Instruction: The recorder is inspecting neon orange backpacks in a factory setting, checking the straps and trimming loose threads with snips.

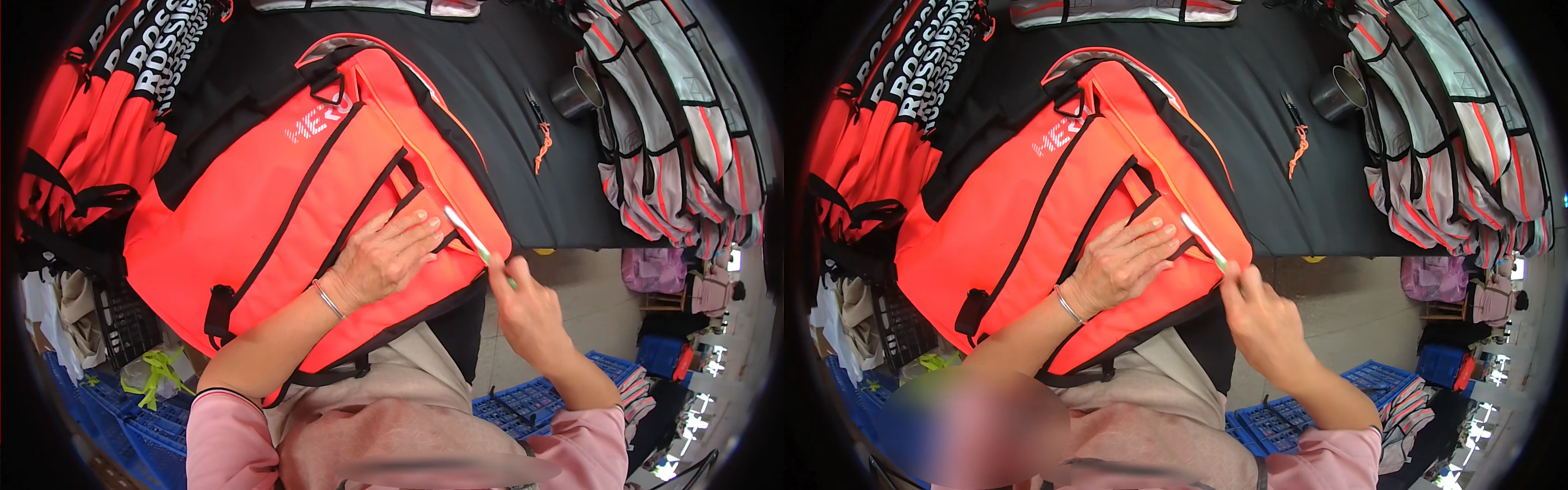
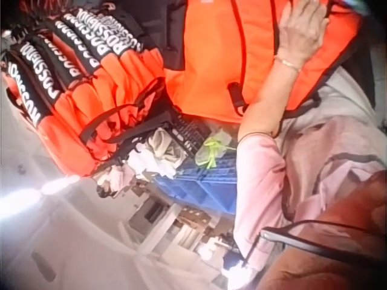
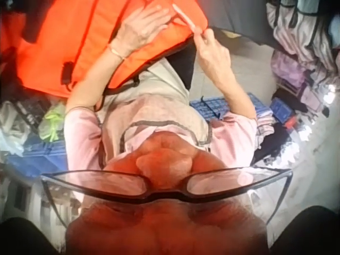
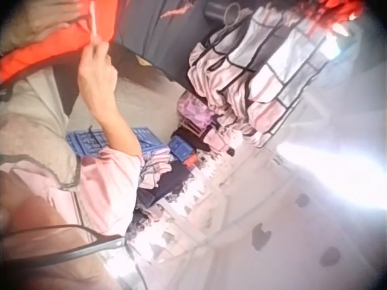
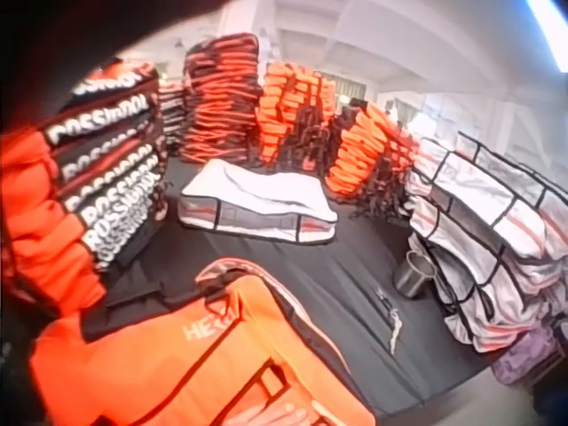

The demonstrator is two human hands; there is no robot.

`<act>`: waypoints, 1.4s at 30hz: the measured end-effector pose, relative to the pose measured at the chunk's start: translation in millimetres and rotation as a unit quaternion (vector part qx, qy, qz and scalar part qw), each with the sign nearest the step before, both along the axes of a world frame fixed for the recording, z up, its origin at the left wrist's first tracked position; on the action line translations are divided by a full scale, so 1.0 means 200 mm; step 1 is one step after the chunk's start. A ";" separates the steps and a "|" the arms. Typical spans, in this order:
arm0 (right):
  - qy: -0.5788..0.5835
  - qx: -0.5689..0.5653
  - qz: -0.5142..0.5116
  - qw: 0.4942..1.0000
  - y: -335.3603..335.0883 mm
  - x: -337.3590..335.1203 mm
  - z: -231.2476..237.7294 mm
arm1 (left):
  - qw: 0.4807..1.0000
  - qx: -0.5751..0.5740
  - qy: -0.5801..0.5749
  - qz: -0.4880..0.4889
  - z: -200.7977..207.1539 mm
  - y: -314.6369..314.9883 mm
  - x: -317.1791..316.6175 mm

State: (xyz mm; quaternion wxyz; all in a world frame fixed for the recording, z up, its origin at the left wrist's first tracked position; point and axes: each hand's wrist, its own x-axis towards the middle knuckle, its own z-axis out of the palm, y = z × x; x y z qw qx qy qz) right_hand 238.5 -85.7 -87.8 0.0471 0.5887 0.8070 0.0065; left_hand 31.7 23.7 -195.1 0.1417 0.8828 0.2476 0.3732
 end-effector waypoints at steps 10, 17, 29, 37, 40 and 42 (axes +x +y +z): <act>-0.029 0.049 0.020 0.998 -0.08 0.09 -0.06 | 1.000 -0.011 0.014 -0.002 0.02 0.02 0.02; 0.011 0.119 0.034 0.992 0.13 0.04 -0.15 | 1.000 -0.003 0.007 0.012 0.04 0.01 0.05; 0.070 0.127 -0.007 0.989 0.22 0.08 -0.22 | 0.977 0.013 0.196 0.078 0.10 0.40 -0.28; 0.132 0.094 0.034 0.986 0.50 -0.04 -0.17 | 0.984 -0.024 0.145 0.102 0.09 0.37 -0.27; 0.111 0.097 0.058 0.987 0.66 -0.12 -0.18 | 0.984 -0.027 0.140 0.106 0.08 0.38 -0.27; 0.116 0.105 0.073 0.985 0.79 -0.18 -0.21 | 0.984 -0.036 0.139 0.105 0.08 0.38 -0.26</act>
